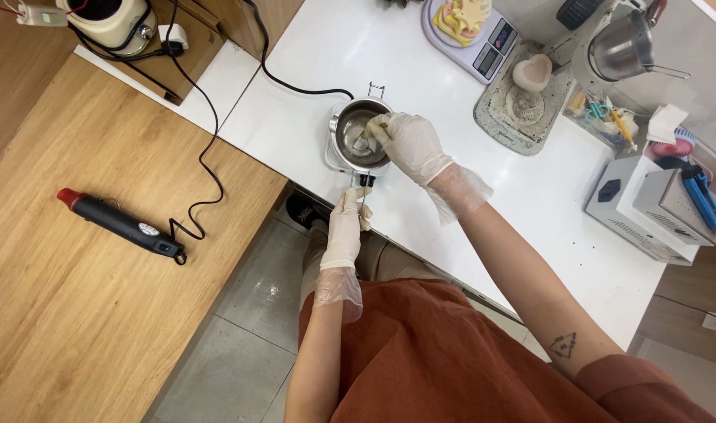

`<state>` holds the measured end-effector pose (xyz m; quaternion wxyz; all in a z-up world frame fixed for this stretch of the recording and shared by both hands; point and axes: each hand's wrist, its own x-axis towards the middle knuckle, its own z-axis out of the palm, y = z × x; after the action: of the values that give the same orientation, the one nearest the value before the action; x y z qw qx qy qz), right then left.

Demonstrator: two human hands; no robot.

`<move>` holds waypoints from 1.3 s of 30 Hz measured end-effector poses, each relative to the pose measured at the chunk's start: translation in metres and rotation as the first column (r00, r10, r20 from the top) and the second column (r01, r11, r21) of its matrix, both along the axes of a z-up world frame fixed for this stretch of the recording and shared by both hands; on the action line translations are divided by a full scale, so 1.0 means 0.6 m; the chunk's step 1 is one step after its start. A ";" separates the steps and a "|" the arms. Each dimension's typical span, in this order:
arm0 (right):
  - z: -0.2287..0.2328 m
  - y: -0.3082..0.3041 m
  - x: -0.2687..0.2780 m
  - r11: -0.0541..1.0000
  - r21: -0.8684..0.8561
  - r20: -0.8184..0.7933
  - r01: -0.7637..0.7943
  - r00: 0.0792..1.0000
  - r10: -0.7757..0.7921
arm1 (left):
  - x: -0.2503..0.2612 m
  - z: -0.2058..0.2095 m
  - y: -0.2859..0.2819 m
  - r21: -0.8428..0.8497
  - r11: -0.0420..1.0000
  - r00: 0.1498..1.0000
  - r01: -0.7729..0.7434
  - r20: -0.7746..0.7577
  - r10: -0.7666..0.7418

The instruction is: Melting wax blocks in a small pot on a heating plate and preparing star anise for candle decoration.

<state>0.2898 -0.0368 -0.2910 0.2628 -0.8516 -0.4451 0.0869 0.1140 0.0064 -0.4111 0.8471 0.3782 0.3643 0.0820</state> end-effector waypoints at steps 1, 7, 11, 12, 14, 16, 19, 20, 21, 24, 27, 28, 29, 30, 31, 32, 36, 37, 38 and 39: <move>-0.018 -0.003 0.004 0.996 0.045 0.089 -0.077 0.993 0.073 | 0.000 0.000 0.000 -0.004 1.000 1.000 -0.003 -0.001 0.003; 0.012 0.008 -0.003 0.982 -0.190 0.025 0.002 1.000 0.003 | 0.003 -0.007 0.000 0.001 1.000 1.000 -0.007 0.006 0.007; -0.012 -0.003 0.007 0.999 -0.013 0.044 -0.033 0.998 0.034 | 0.006 -0.002 -0.001 -0.003 1.000 1.000 -0.009 -0.017 0.009; -0.005 0.000 0.004 0.997 -0.074 0.024 -0.002 1.000 0.004 | 0.006 -0.004 -0.001 -0.010 1.000 1.000 -0.014 -0.016 0.014; 0.004 0.003 -0.002 0.991 -0.133 0.008 0.028 1.000 -0.027 | 0.006 -0.011 -0.001 -0.015 1.000 1.000 -0.020 -0.013 0.019; 0.010 0.006 -0.007 0.995 -0.089 -0.060 0.038 0.997 -0.044 | 0.008 -0.019 0.000 -0.014 1.000 1.000 -0.022 -0.001 0.022; 0.001 0.008 0.001 0.992 -0.122 0.013 0.033 0.999 -0.031 | 0.007 -0.014 0.000 0.006 1.000 1.000 -0.007 -0.024 0.008; -0.002 0.009 0.003 0.992 -0.122 0.012 0.029 1.000 -0.027 | 0.005 -0.011 -0.001 0.006 1.000 1.000 -0.011 -0.025 0.011; -0.004 0.009 0.004 0.993 -0.117 0.017 0.027 1.000 -0.025 | 0.004 -0.009 -0.002 0.005 1.000 1.000 -0.011 -0.021 0.011; -0.003 0.016 0.007 0.985 -0.162 0.000 0.050 0.999 -0.051 | 0.005 -0.008 0.000 0.008 1.000 1.000 -0.015 -0.013 0.015; 0.008 0.019 0.005 0.983 -0.171 -0.055 0.072 0.995 -0.083 | 0.004 0.002 0.002 0.026 1.000 1.000 -0.012 -0.022 0.013; 0.013 0.018 0.005 0.989 -0.127 -0.085 0.071 0.993 -0.082 | 0.004 0.007 0.001 0.041 0.999 0.999 -0.005 -0.032 0.006; 0.009 0.018 0.003 0.989 -0.129 -0.085 0.071 0.993 -0.083 | 0.006 0.002 0.001 0.039 0.999 0.999 -0.005 -0.033 0.006; 0.005 0.021 0.001 0.989 -0.127 -0.097 0.079 0.991 -0.092 | 0.008 -0.002 0.002 0.027 1.000 0.999 -0.002 -0.034 0.003; 0.002 0.023 -0.001 0.988 -0.125 -0.109 0.087 0.989 -0.101 | 0.009 -0.007 0.003 0.015 1.000 0.999 0.001 -0.034 0.000; 0.008 0.022 -0.002 0.989 -0.126 -0.111 0.083 0.989 -0.097 | 0.010 -0.009 0.003 0.015 1.000 0.999 -0.003 -0.037 0.004; 0.006 0.017 0.005 0.974 -0.189 -0.130 0.125 0.980 -0.151 | 0.010 -0.007 0.002 0.045 0.998 0.998 0.031 -0.052 -0.029; -0.001 0.013 0.011 0.982 -0.128 -0.122 0.138 0.981 -0.154 | 0.011 -0.004 0.001 0.023 0.999 0.999 0.029 -0.047 -0.028; 0.001 0.013 0.009 0.982 -0.127 -0.119 0.142 0.980 -0.157 | 0.012 -0.005 0.001 0.023 0.999 0.999 0.032 -0.043 -0.031; 0.002 0.013 0.007 0.991 -0.086 -0.113 0.107 0.987 -0.116 | 0.013 -0.007 0.001 0.036 0.999 0.999 0.035 -0.042 -0.033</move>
<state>0.2939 -0.0290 -0.2898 0.2590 -0.8784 -0.3765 0.1397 0.1218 0.0070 -0.4153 0.8335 0.4015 0.3738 0.0662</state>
